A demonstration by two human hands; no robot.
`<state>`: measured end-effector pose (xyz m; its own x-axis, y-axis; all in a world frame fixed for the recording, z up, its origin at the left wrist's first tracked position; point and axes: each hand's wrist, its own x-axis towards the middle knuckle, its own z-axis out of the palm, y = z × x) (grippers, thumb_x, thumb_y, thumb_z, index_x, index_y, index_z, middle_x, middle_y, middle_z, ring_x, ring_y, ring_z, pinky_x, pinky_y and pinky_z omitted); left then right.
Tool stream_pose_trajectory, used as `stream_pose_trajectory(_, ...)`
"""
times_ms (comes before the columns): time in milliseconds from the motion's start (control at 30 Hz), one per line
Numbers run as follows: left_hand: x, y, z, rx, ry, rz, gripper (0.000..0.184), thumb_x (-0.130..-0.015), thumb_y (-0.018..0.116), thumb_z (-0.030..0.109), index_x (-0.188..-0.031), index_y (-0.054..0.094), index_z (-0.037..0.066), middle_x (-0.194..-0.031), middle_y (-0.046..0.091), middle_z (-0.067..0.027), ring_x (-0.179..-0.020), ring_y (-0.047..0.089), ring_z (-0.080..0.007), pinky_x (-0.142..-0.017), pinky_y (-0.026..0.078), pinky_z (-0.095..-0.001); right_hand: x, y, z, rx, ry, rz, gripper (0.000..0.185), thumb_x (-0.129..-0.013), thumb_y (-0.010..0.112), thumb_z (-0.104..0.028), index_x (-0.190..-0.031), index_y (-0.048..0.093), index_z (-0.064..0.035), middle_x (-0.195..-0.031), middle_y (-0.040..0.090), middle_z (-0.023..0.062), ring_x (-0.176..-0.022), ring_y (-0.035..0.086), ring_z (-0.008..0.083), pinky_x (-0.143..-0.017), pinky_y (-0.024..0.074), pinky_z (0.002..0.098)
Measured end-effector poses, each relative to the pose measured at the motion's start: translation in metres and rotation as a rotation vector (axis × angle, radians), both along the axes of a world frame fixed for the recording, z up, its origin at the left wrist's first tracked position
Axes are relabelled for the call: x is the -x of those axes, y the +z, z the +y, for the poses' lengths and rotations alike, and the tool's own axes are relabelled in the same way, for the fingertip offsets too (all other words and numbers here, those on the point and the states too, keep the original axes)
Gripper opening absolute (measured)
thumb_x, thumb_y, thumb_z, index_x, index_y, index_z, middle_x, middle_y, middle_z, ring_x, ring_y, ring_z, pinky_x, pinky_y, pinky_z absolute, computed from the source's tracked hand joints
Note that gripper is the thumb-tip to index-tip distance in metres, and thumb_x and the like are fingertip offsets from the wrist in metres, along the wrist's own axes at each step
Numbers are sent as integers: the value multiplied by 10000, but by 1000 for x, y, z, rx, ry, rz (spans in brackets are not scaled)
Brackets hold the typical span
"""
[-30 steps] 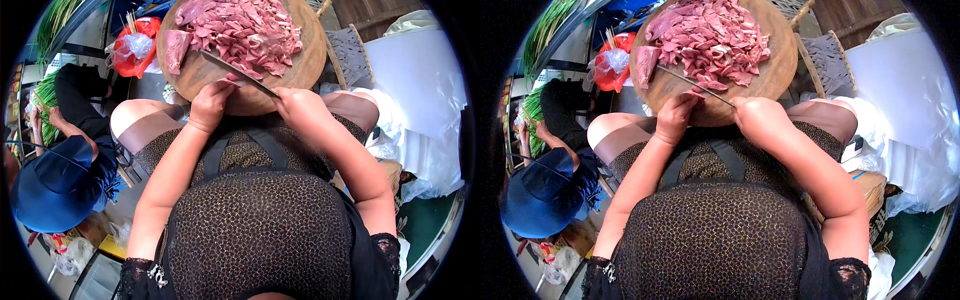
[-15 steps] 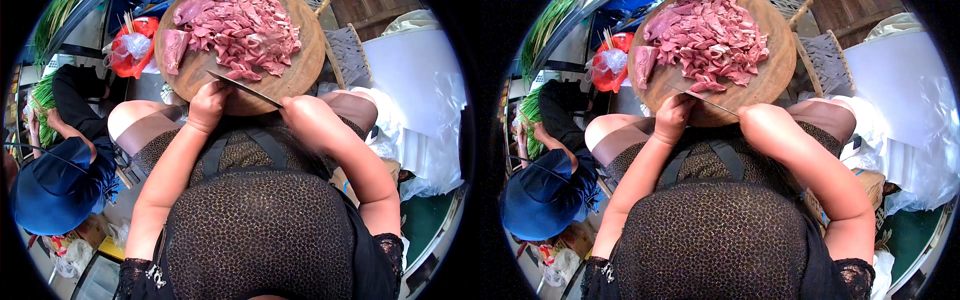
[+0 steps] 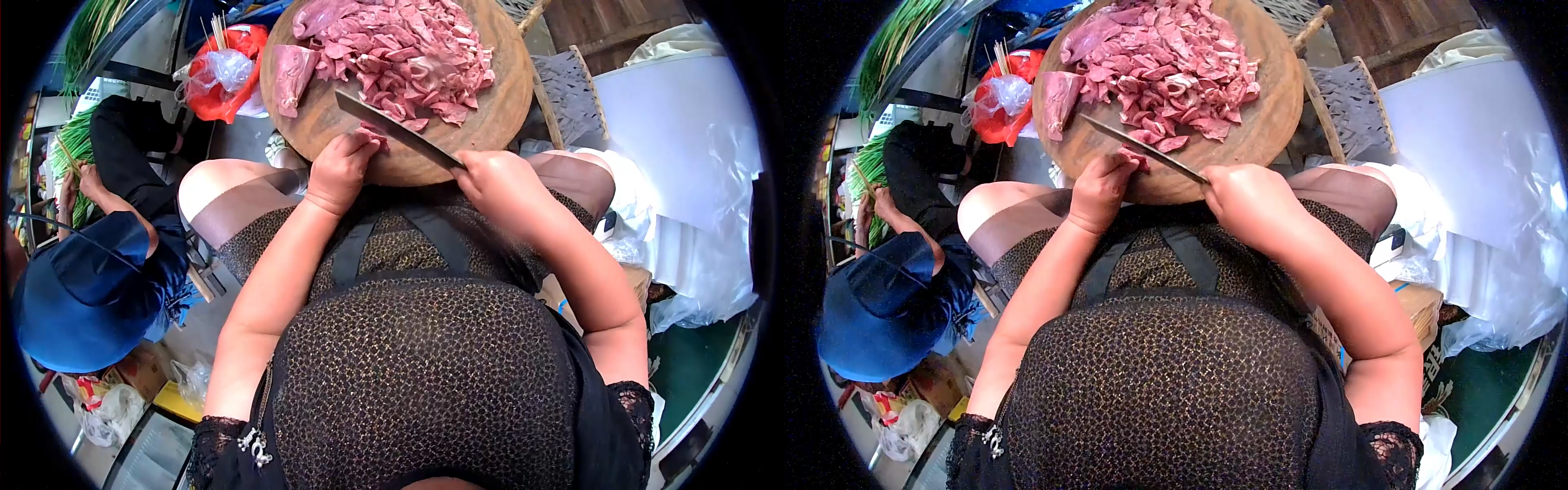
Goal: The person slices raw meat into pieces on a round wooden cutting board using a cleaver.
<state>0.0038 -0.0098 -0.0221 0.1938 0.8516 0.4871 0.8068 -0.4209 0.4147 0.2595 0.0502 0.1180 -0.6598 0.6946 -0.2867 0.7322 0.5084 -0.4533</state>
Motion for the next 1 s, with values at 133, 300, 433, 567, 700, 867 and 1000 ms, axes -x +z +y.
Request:
stream_pose_trajectory(133,-2,8,0,-16,18,12,154,-845,646,47,-977,716,84,-1002,683,-47,-894,674,-242,-765,567,-331,-12,10,-8,7,23,-63,190,-925,540,-182,-911,618,-10,-789,666,241,-801,667,426,-718,532,527)
stream_pose_trajectory(300,-5,11,1,-32,40,18,93,-847,702,104,-934,730,86,-962,695,-50,-873,681,-254,-758,561,-348,-11,10,-7,22,40,-79,206,-930,555,-192,-893,618,1,-776,654,250,-790,655,439,-712,521,526)
stream_pose_trajectory(433,-4,12,2,-45,34,28,125,-818,725,106,-941,736,87,-978,703,-56,-891,685,-253,-783,564,-349,-5,8,1,65,112,-112,241,-938,561,-193,-853,609,27,-765,642,261,-781,643,452,-699,508,524)
stream_pose_trajectory(567,-2,8,1,-21,25,75,187,-785,678,80,-960,744,81,-1012,705,-65,-922,686,-254,-828,566,-349,17,-7,11,106,144,-93,245,-936,550,-181,-822,605,30,-765,640,266,-781,642,459,-698,507,521)
stream_pose_trajectory(700,-1,12,2,-4,-46,66,238,-775,625,79,-979,748,85,-1009,701,-64,-947,679,-247,-855,558,-357,26,-26,14,35,130,9,227,-922,568,-180,-811,609,14,-768,638,267,-793,646,454,-699,509,521)
stream_pose_trajectory(867,3,12,3,22,-87,137,225,-781,618,88,-971,738,93,-958,674,-74,-877,659,-267,-826,543,-367,2,-13,52,2,157,-205,226,-877,608,-262,-912,701,-59,-847,695,217,-841,691,389,-769,547,502)
stream_pose_trajectory(1000,11,20,35,79,-5,123,196,-823,622,29,-985,713,90,-1018,663,-99,-926,651,-293,-827,541,-366,-11,-22,66,-127,64,-160,238,-904,621,-284,-947,686,-59,-835,691,211,-837,678,400,-747,535,509)
